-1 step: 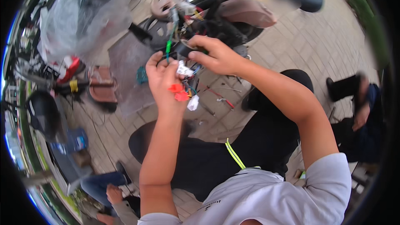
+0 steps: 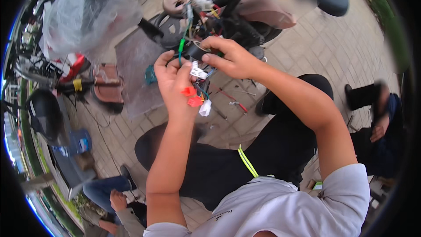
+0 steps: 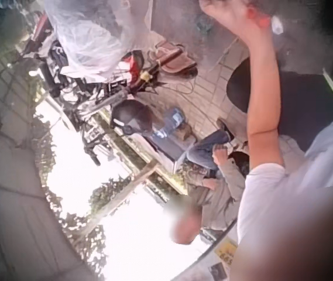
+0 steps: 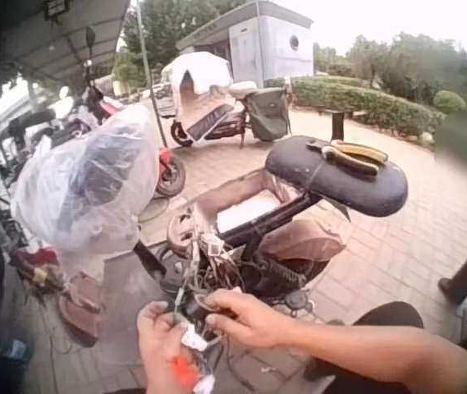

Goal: The person sits on the ground and repairs the wiring of a scooter. They use pliers to strip wire insulation and connect various colored wires and connectors. The person handles multiple wire bundles and connectors, organizing and joining them together.

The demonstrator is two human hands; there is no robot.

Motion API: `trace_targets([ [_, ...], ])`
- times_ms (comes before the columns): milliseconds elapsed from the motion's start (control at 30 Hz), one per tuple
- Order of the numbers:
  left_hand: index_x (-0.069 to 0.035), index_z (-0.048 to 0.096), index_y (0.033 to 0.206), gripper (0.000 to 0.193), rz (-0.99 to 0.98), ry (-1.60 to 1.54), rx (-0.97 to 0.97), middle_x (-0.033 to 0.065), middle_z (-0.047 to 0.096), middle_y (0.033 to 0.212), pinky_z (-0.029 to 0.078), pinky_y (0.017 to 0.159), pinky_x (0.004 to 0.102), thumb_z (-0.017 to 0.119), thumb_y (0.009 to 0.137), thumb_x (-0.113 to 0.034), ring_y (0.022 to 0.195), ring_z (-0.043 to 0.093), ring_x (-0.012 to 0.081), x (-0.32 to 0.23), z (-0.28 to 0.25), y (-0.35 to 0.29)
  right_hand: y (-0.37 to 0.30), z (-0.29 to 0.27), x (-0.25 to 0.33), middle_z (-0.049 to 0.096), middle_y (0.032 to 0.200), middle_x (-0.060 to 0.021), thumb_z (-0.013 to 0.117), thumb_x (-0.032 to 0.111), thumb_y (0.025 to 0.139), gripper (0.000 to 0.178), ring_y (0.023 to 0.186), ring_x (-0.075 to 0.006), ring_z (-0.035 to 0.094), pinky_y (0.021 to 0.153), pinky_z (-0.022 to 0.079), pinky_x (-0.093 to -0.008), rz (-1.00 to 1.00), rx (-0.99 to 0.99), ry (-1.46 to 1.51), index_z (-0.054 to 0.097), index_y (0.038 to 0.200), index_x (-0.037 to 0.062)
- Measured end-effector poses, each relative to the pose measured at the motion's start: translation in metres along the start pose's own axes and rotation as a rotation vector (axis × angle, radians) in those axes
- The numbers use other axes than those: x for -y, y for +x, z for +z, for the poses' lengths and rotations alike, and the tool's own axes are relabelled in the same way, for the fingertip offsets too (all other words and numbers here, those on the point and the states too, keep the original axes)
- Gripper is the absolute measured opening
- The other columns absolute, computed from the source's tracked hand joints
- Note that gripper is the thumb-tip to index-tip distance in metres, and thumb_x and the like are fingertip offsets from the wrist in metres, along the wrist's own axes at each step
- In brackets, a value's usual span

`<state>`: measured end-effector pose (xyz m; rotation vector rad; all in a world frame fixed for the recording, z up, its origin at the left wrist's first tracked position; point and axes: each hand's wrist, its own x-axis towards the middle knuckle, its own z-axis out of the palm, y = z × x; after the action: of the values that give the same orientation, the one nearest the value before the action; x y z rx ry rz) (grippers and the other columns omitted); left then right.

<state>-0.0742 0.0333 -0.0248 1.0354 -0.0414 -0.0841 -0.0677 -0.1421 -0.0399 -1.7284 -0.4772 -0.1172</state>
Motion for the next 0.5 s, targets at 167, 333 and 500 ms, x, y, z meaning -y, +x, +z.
trace_targets([
  [167, 0.002, 0.053, 0.12, 0.033, -0.009, 0.166, 0.04, 0.0042, 0.058, 0.101, 0.049, 0.078, 0.0238, 0.065, 0.089, 0.002, 0.089, 0.058, 0.0098, 0.0, -0.001, -0.005, 0.0, 0.001, -0.011, 0.06, 0.096, -0.0088, 0.063, 0.013, 0.091, 0.019, 0.085, -0.018, 0.057, 0.075, 0.048, -0.034, -0.092, 0.094, 0.062, 0.059, 0.103, -0.0005],
  [333, 0.004, 0.058, 0.121, 0.036, -0.005, 0.319, 0.106, 0.0051, 0.058, 0.104, 0.043, 0.068, 0.0198, 0.069, 0.088, -0.003, 0.078, 0.05, 0.0052, 0.011, -0.005, -0.004, 0.003, -0.005, -0.013, 0.057, 0.111, -0.0118, 0.064, 0.019, 0.093, 0.021, 0.104, -0.019, 0.054, 0.091, 0.045, -0.0324, -0.151, 0.099, 0.028, 0.06, 0.097, -0.0015],
  [500, 0.005, 0.066, 0.111, 0.024, 0.09, 0.478, 0.098, 0.0059, 0.059, 0.103, 0.043, 0.061, 0.0202, 0.067, 0.088, -0.002, 0.071, 0.05, 0.0043, 0.005, -0.008, 0.0, 0.007, -0.008, -0.004, 0.057, 0.103, -0.0123, 0.065, 0.015, 0.09, 0.018, 0.096, -0.0235, 0.056, 0.086, 0.045, -0.0346, -0.046, 0.097, 0.087, 0.06, 0.092, -0.002],
])
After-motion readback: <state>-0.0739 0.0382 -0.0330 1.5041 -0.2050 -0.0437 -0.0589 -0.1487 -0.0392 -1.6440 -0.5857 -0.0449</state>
